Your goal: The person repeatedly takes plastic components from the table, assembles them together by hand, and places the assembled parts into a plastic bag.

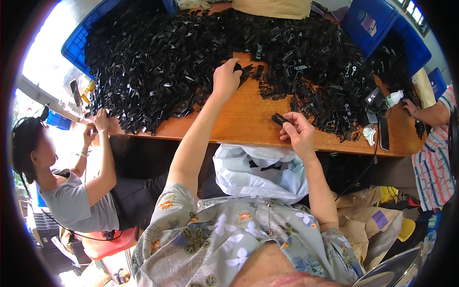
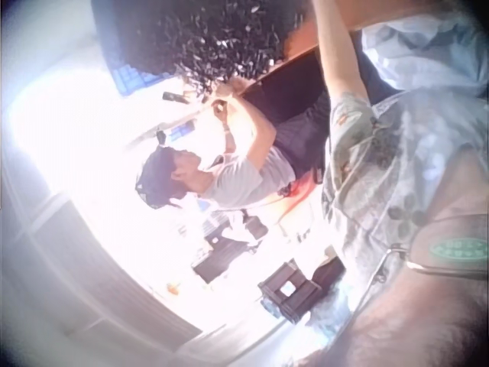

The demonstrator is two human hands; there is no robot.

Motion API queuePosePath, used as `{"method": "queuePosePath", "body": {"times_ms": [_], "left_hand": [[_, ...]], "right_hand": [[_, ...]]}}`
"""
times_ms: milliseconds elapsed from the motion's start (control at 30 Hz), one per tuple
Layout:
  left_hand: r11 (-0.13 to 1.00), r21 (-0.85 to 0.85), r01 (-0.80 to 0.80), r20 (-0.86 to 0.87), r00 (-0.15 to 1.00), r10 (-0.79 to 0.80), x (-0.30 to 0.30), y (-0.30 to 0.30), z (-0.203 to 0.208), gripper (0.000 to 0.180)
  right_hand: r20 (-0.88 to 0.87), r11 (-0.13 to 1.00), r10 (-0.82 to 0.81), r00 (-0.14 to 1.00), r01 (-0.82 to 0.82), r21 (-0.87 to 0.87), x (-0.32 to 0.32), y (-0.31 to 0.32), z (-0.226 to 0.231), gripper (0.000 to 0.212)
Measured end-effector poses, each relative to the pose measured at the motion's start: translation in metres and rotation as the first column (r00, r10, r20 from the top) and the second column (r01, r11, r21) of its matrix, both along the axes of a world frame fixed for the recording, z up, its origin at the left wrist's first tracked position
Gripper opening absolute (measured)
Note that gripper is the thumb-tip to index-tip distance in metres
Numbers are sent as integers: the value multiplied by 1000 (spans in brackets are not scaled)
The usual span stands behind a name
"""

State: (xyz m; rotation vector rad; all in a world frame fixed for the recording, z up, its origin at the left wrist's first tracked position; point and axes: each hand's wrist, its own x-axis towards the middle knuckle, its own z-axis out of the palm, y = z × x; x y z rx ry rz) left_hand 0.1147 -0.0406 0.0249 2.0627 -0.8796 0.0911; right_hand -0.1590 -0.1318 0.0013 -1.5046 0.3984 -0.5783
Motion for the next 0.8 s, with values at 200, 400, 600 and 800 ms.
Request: {"method": "queuePosePath", "body": {"times_ms": [200, 400, 600, 800], "left_hand": [[885, -466, -11, -424, 880, -213, -80, 45, 7, 37], [800, -599, 39, -563, 689, -456, -143, 78, -9, 37], [854, -500, 144, -516, 742, -428, -166, 86, -12, 33], [938, -329, 105, -514, 814, -272, -177, 86, 5, 31]], "right_hand": [[25, 999, 1, 1000, -2, 52, -6, -3, 3, 20], [101, 910, 118, 988, -149, 387, -10, 10, 37, 22], [-5, 931, 180, 984, -169, 323, -16, 18, 39, 17], [-66, 980, 128, 990, -116, 160, -22, 25, 42, 14]]}}
